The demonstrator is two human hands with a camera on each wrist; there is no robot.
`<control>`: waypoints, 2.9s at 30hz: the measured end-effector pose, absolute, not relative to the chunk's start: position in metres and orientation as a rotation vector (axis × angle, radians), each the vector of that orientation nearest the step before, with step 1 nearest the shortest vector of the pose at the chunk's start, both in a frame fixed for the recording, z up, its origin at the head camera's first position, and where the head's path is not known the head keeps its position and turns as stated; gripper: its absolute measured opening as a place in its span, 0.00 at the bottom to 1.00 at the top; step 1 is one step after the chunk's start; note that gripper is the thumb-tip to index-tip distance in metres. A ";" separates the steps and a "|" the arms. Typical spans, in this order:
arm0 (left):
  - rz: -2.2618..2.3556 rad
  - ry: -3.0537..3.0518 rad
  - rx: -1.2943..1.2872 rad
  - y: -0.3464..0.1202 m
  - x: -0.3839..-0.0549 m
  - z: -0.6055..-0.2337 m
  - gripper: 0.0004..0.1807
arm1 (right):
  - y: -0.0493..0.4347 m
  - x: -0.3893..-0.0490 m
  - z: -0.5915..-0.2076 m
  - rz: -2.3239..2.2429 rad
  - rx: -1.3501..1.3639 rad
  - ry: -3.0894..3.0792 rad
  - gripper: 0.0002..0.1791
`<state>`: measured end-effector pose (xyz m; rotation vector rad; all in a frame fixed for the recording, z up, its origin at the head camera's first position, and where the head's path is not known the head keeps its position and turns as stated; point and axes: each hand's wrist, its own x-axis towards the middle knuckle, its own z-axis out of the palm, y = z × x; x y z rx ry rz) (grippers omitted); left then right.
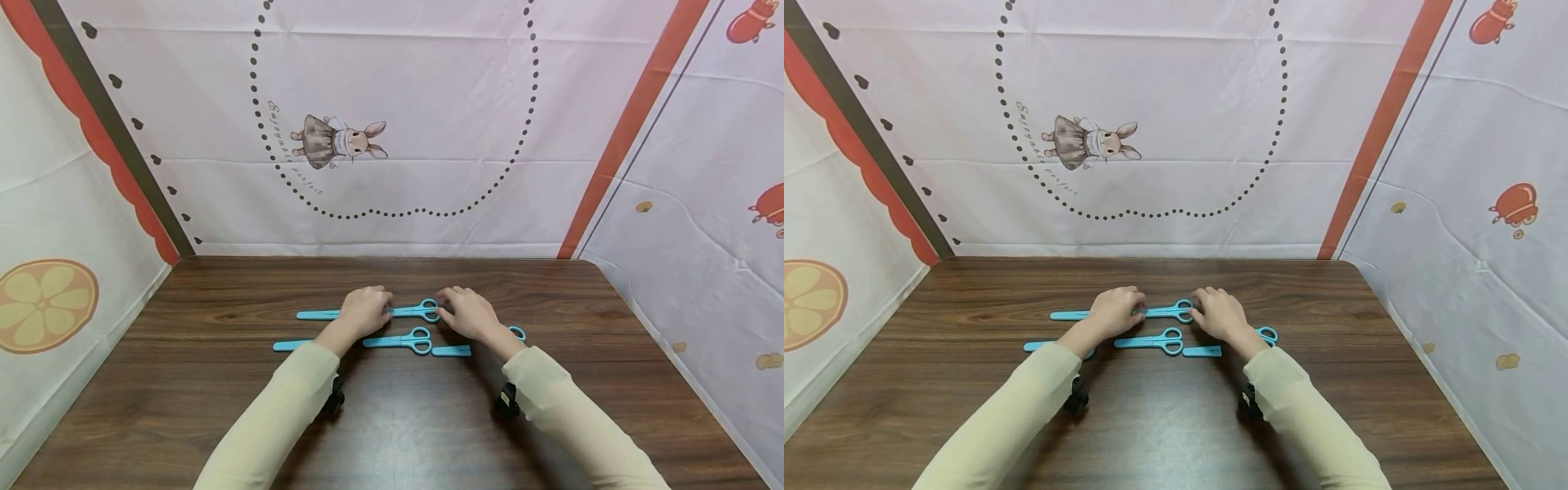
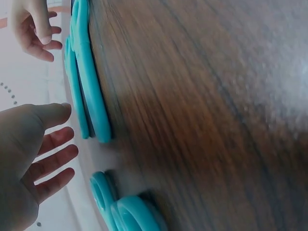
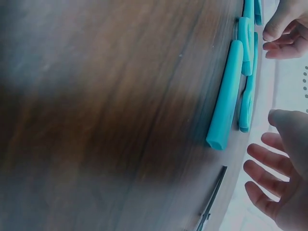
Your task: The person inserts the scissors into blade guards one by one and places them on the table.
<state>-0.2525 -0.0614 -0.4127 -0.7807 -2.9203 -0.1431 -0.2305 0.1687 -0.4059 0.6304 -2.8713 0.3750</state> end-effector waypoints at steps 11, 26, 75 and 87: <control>-0.150 -2.841 -0.934 -0.051 -0.238 -0.405 0.10 | 0.185 -0.224 -0.409 0.399 0.575 -2.850 0.18; -0.115 -2.758 -1.077 -0.029 -0.222 -0.400 0.13 | 0.213 -0.210 -0.406 0.382 0.523 -2.813 0.24; 0.041 -2.818 -1.233 0.023 -0.206 -0.415 0.13 | 0.261 -0.181 -0.414 0.192 0.137 -3.051 0.34; 0.019 -2.819 -1.244 0.028 -0.208 -0.417 0.12 | 0.261 -0.180 -0.411 0.205 0.067 -3.099 0.31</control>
